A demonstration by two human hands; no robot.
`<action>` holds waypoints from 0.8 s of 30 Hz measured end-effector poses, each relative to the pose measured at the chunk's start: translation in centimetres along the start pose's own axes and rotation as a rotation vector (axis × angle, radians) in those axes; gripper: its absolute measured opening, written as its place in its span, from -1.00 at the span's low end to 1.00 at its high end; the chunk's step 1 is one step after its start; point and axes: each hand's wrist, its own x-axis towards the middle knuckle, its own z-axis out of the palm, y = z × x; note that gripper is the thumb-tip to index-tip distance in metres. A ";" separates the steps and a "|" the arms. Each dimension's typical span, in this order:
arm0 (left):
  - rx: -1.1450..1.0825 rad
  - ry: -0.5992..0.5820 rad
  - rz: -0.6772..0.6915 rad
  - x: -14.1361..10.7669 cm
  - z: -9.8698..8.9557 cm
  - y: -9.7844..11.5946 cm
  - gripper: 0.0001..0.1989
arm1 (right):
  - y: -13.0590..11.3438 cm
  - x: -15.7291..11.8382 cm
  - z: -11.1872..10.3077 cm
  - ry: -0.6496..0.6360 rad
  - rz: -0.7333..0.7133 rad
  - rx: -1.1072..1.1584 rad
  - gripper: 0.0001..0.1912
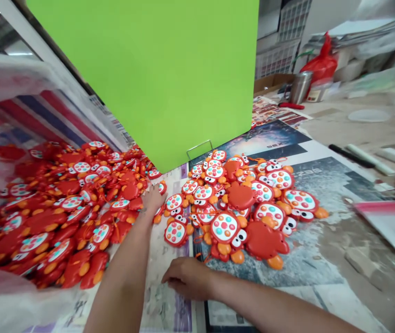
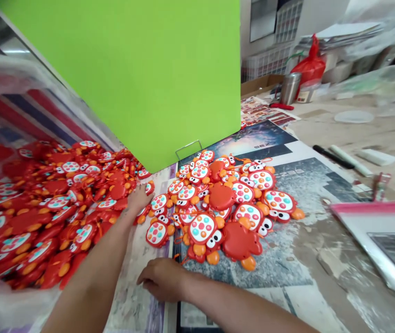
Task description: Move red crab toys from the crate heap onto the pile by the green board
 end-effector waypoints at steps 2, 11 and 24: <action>0.033 0.036 0.019 -2.3 -0.1 0.1 -0.47 | -0.1 0.0 -0.1 0.010 0.015 0.023 -0.70; -0.104 0.115 0.107 -12.4 -1.7 -1.8 -0.49 | 1.6 0.1 1.5 0.242 0.137 0.388 -0.42; -0.539 0.470 0.377 -26.3 2.7 0.8 -0.51 | 1.0 -0.4 -0.7 0.423 0.307 1.164 -0.45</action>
